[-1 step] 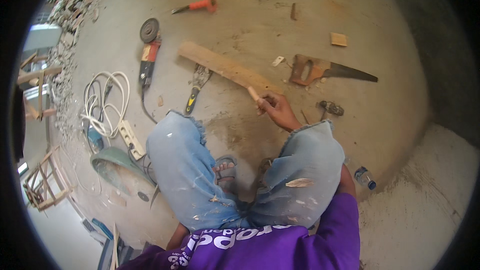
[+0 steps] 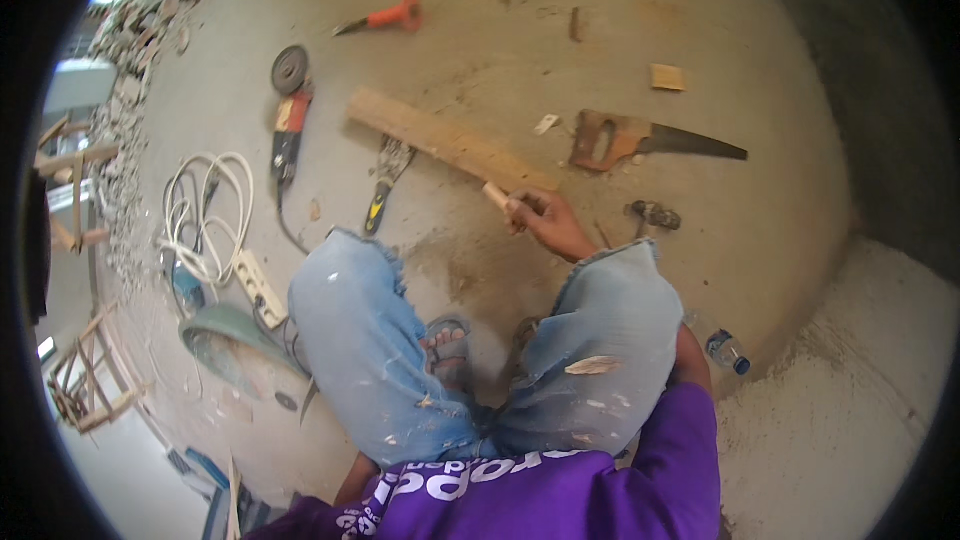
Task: The person sits on the floor and uses a chisel to carve a small piece of wood held against a larger wooden block. They then use a hammer to drive the chisel into the wood and later use a knife to further shape the small piece.
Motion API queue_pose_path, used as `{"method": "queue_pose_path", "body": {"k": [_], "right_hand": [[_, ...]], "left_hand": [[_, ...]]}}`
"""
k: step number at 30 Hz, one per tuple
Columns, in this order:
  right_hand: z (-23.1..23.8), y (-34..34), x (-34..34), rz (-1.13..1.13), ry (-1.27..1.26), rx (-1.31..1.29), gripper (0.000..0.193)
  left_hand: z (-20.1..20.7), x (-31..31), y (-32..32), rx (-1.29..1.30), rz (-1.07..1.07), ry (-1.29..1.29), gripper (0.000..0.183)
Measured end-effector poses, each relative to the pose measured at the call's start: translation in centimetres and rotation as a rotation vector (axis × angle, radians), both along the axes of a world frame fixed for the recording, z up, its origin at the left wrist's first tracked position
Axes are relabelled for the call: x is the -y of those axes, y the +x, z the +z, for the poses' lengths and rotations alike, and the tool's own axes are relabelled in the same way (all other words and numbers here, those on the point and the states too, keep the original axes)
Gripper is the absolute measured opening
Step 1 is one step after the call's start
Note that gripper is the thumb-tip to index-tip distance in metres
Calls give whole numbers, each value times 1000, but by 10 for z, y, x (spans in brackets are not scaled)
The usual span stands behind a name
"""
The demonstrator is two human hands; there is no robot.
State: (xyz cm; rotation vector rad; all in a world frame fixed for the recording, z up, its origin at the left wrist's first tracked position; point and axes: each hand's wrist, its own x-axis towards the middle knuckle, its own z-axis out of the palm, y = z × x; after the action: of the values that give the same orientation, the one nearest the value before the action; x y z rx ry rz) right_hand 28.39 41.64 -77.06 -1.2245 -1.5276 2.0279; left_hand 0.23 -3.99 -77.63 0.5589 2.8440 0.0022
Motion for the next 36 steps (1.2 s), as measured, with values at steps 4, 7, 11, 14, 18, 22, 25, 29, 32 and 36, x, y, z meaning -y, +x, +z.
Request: {"method": "queue_pose_path", "body": {"k": [4,7,11,14,18,22,25,29,32,36], "right_hand": [[-12,15,-36,177,655,235,24],[-47,23,-99,-95,961,333,25],[-60,26,-206,-56,941,680,37],[-82,15,-254,-63,1010,989,53],[-91,7,-278,-1,970,996,55],[-72,2,-260,93,799,873,59],[-46,15,-246,-10,745,770,64],[-61,31,-256,46,1089,824,70],[-81,21,-260,238,1215,865,72],[-61,-6,-265,406,962,855,59]], "left_hand": [[-9,-8,-13,0,-31,6,56],[-15,-19,-23,1,-63,5,56],[-22,-39,-38,-5,-109,2,55],[-33,-53,-47,-2,-139,2,55],[-44,-69,-53,17,-175,-11,55],[-48,-75,-64,27,-186,-33,54],[-48,-81,-72,43,-193,-37,54],[-47,-98,-81,128,-248,-35,53],[-34,-140,-90,295,-350,6,53],[11,-266,-82,632,-572,174,52]]}}
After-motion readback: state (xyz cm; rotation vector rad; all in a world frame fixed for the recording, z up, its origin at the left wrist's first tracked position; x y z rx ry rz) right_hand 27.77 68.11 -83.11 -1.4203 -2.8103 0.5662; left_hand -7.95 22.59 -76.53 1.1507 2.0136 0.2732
